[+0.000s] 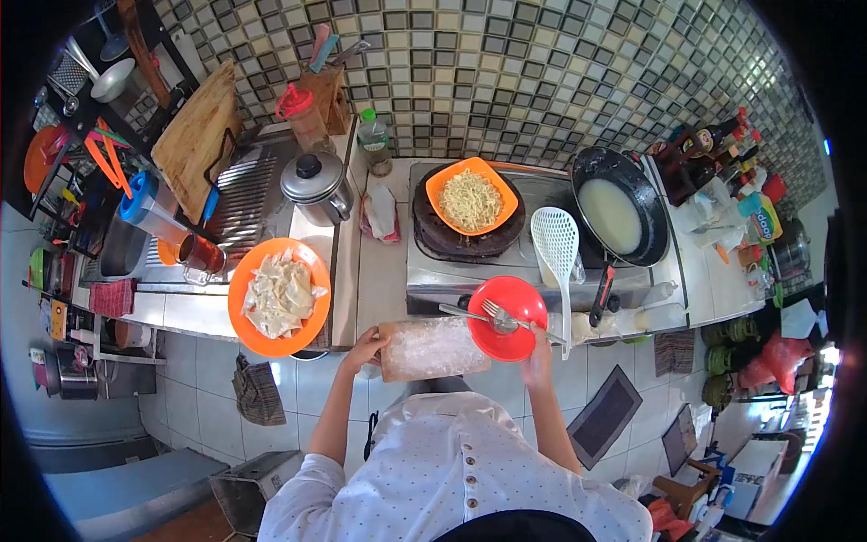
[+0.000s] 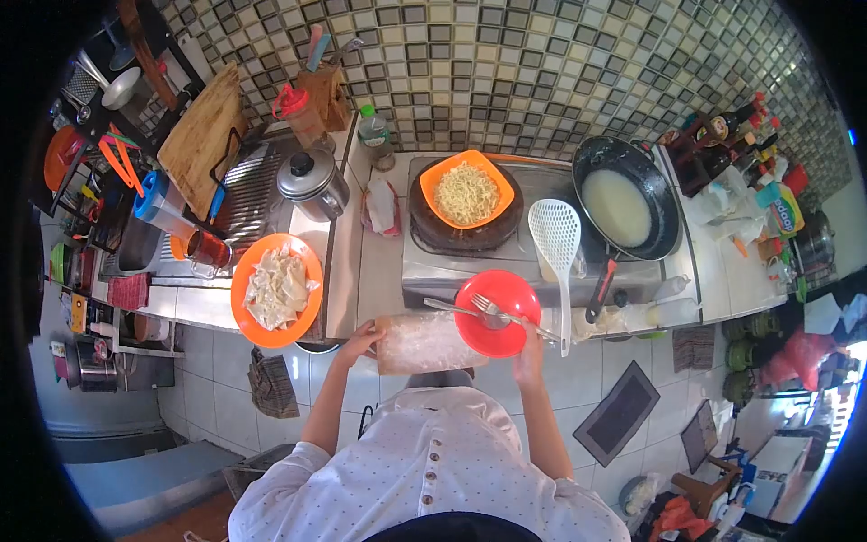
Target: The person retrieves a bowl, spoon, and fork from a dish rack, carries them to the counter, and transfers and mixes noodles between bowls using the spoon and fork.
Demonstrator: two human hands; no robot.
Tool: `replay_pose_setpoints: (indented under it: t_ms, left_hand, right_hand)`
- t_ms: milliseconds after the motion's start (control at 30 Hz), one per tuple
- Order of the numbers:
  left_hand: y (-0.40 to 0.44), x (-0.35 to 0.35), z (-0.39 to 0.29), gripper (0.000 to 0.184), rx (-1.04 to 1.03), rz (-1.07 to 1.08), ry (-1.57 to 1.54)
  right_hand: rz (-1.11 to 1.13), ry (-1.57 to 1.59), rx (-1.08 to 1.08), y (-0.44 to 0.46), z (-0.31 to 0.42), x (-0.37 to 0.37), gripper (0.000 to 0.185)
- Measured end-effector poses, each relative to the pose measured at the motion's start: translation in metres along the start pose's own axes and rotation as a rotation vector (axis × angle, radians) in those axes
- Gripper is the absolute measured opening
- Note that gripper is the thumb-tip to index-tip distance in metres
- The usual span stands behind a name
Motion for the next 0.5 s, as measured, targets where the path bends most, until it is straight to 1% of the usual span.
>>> replay_pose_setpoints:
  t_ms: [33, 67, 133, 167, 233, 267, 333, 367, 433, 500]
  left_hand:
    - [0.006, 0.009, 0.003, 0.042, -0.04, -0.15, 0.029]
    - [0.014, 0.008, 0.01, 0.042, -0.039, -0.148, 0.029]
    - [0.028, 0.024, 0.017, 0.04, -0.159, -0.365, 0.316]
    - [0.034, 0.024, 0.025, 0.04, -0.158, -0.365, 0.315]
    - [0.04, 0.031, 0.033, 0.037, -0.114, -0.484, 0.394]
    - [0.044, 0.029, 0.038, 0.037, -0.114, -0.481, 0.394]
    - [0.042, 0.033, 0.048, 0.036, -0.065, -0.616, 0.236]
    - [0.045, 0.033, 0.05, 0.036, -0.064, -0.614, 0.236]
    - [0.044, 0.036, 0.053, 0.034, -0.029, -0.708, 0.086]
    - [0.047, 0.04, 0.062, 0.032, -0.051, -0.736, 0.022]
  right_hand:
    - [-0.016, 0.005, -0.005, 0.001, -0.003, 0.002, 0.03]
    - [-0.032, 0.009, -0.011, 0.001, -0.006, 0.004, 0.03]
    - [-0.02, 0.005, -0.012, 0.002, -0.009, 0.002, 0.03]
    - [-0.006, 0.001, -0.01, 0.002, -0.01, 0.0, 0.03]
    - [-0.003, -0.01, -0.015, 0.003, -0.013, -0.002, 0.03]
    - [0.001, -0.02, -0.021, 0.003, -0.014, -0.002, 0.03]
    - [0.004, -0.016, -0.04, 0.005, -0.018, -0.002, 0.03]
    - [0.01, -0.012, -0.062, 0.005, -0.022, -0.002, 0.03]
    - [0.026, -0.053, -0.056, 0.007, -0.028, -0.002, 0.03]
    - [0.049, -0.096, -0.055, 0.007, -0.037, -0.005, 0.03]
Point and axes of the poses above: each hand's wrist, its own y-axis towards the middle knuckle, its own x-axis out of the back of the hand, z = x × y, the point moved 7 cm from there along y, towards the middle knuckle, and after that the axes turned 10 degrees about -x, right-handed, at the moved point
